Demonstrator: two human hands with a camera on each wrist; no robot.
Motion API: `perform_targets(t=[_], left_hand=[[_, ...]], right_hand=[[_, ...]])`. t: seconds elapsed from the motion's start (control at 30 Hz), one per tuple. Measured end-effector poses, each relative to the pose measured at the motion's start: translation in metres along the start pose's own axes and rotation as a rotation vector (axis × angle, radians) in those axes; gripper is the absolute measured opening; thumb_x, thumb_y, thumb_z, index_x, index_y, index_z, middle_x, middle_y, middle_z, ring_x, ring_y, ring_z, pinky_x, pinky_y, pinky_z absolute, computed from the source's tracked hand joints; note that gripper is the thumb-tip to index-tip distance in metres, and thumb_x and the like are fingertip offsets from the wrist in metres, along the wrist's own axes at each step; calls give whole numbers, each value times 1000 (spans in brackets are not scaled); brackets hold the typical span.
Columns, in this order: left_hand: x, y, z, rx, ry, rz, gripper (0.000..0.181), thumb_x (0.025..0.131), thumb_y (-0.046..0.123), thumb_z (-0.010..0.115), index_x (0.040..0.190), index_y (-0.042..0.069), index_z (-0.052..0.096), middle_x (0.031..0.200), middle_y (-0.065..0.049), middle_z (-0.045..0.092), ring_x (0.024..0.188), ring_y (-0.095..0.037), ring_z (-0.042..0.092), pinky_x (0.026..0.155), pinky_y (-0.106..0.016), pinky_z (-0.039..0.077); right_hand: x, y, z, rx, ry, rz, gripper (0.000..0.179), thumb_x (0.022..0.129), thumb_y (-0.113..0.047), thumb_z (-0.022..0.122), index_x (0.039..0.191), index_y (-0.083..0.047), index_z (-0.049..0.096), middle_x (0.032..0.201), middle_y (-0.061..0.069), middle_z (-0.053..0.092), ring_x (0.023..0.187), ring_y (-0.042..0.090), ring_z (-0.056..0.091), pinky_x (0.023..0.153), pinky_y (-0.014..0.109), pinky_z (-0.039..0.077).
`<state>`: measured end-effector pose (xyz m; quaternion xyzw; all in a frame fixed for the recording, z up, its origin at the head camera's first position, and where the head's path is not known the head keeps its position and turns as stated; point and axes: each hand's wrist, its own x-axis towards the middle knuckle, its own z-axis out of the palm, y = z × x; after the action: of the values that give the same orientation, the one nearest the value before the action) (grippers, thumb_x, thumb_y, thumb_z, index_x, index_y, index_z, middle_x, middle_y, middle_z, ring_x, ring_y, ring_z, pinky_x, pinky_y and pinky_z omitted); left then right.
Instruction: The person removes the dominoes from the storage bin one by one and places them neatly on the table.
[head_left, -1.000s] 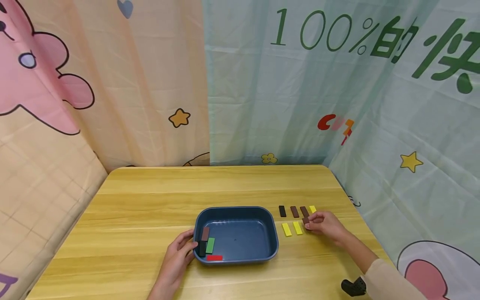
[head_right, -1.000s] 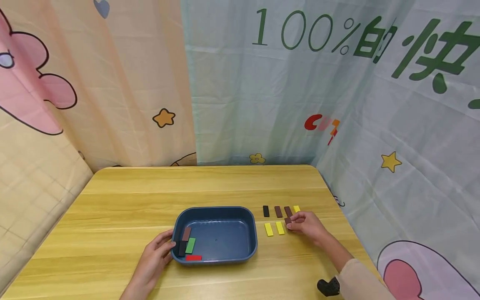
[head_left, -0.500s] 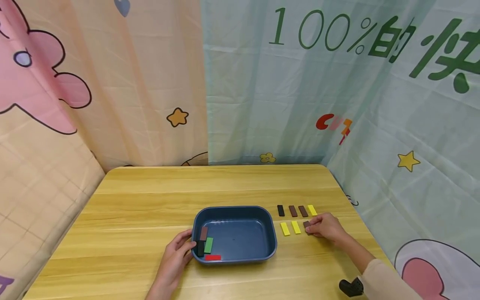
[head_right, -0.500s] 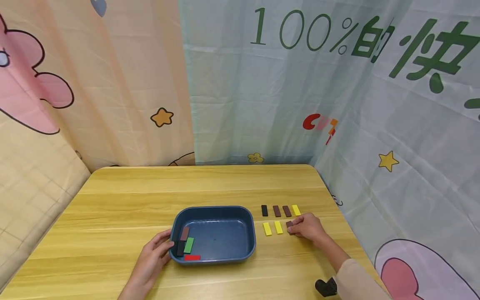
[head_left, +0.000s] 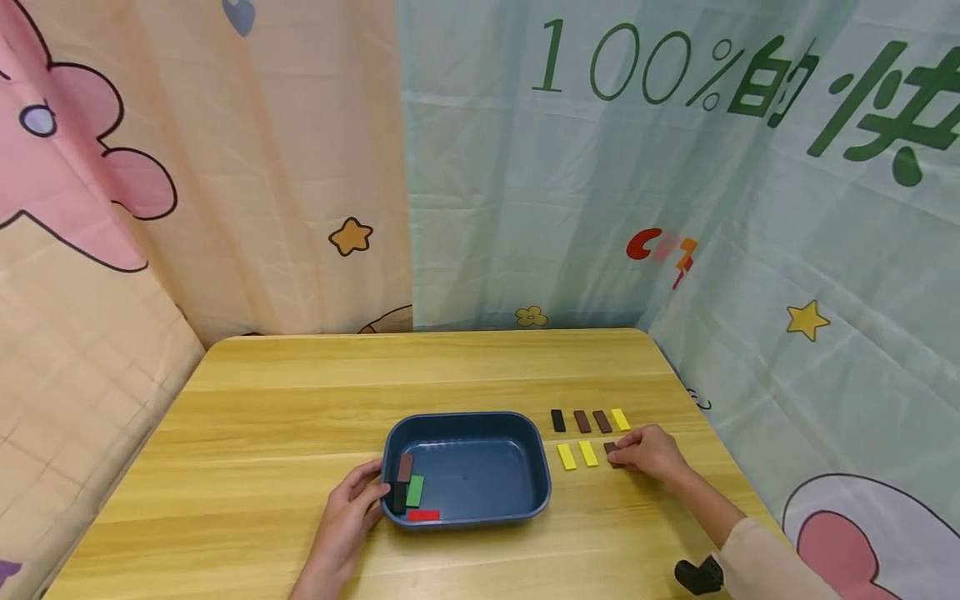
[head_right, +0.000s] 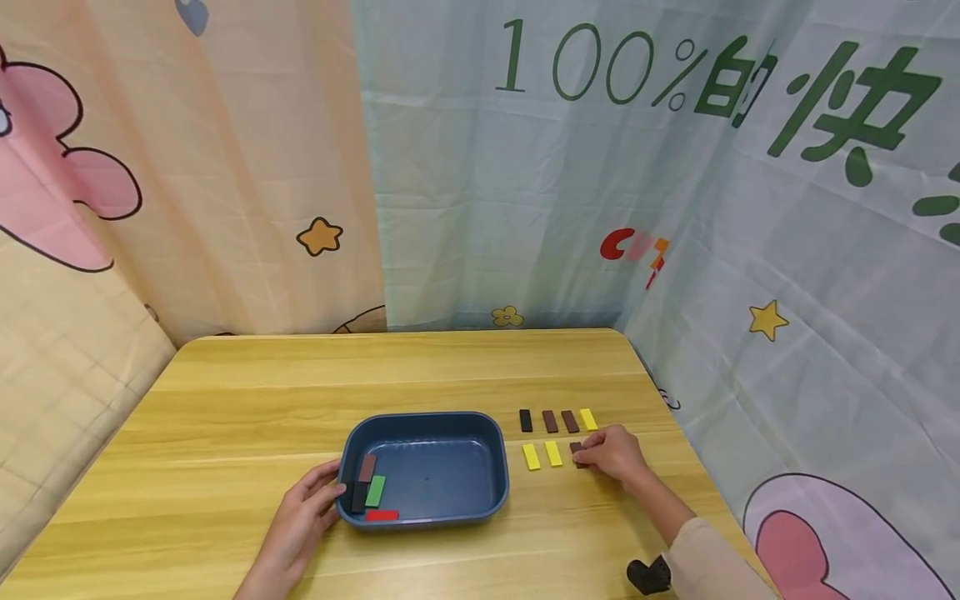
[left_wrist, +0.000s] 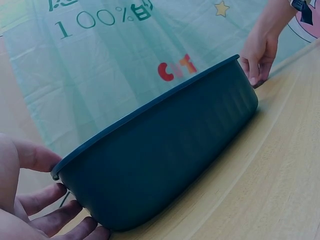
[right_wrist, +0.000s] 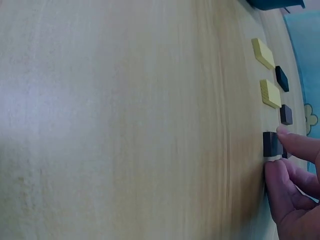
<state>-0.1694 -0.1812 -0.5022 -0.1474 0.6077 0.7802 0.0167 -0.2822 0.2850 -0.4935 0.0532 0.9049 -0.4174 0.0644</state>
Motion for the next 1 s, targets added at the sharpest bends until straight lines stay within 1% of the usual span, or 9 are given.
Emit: perform_targets(t=[0.13, 0.27, 0.43, 0.53, 0.77, 0.9, 1.0], left_hand=[[0, 0, 0, -2, -4, 13, 45, 103, 2, 56, 145, -9, 46, 150, -26, 44, 117, -25, 57, 91, -31, 54], [0, 0, 0, -11, 1, 5, 45, 102, 1, 56, 145, -8, 48, 149, -24, 45, 116, -25, 57, 90, -31, 54], [0, 0, -1, -9, -5, 1, 46, 101, 1, 57, 146, -9, 46, 151, -25, 44, 117, -25, 57, 90, -31, 54], [1, 0, -2, -4, -10, -2, 47, 102, 2, 57, 147, -8, 45, 152, -25, 43, 119, -25, 56, 92, -31, 54], [0, 0, -3, -3, -8, -12, 47, 102, 2, 56, 147, -8, 45, 152, -25, 42, 120, -26, 56, 93, -32, 53], [1, 0, -2, -5, -8, -9, 47, 102, 2, 56, 147, -8, 46, 152, -24, 43, 119, -26, 56, 91, -31, 53], [1, -1, -1, -10, -6, -8, 46, 102, 1, 55, 146, -8, 46, 151, -24, 44, 117, -25, 56, 90, -30, 54]], right_hand=[[-2, -4, -6, -31, -17, -22, 26, 84, -10, 85, 98, 7, 72, 89, 9, 69, 76, 20, 64, 66, 32, 56], [-3, -12, -14, -39, -33, -51, 31, 86, -12, 84, 104, 9, 71, 89, 9, 71, 79, 21, 66, 69, 33, 56], [0, -20, -17, 10, -72, -56, 35, 88, -10, 82, 112, 11, 68, 96, 12, 69, 84, 24, 69, 76, 38, 59], [3, -27, -15, 6, -88, -66, 35, 89, -10, 82, 113, 11, 68, 97, 12, 68, 85, 24, 68, 78, 40, 59], [7, -56, -6, -86, -118, -172, 30, 88, -11, 83, 109, 7, 72, 93, 6, 69, 83, 21, 65, 74, 36, 58], [11, -72, 1, -106, -175, -229, 28, 88, -10, 83, 108, 6, 73, 90, 3, 69, 82, 19, 65, 73, 33, 56], [12, -84, 6, -116, -217, -270, 28, 87, -10, 83, 107, 6, 73, 90, 2, 70, 83, 19, 66, 73, 34, 56]])
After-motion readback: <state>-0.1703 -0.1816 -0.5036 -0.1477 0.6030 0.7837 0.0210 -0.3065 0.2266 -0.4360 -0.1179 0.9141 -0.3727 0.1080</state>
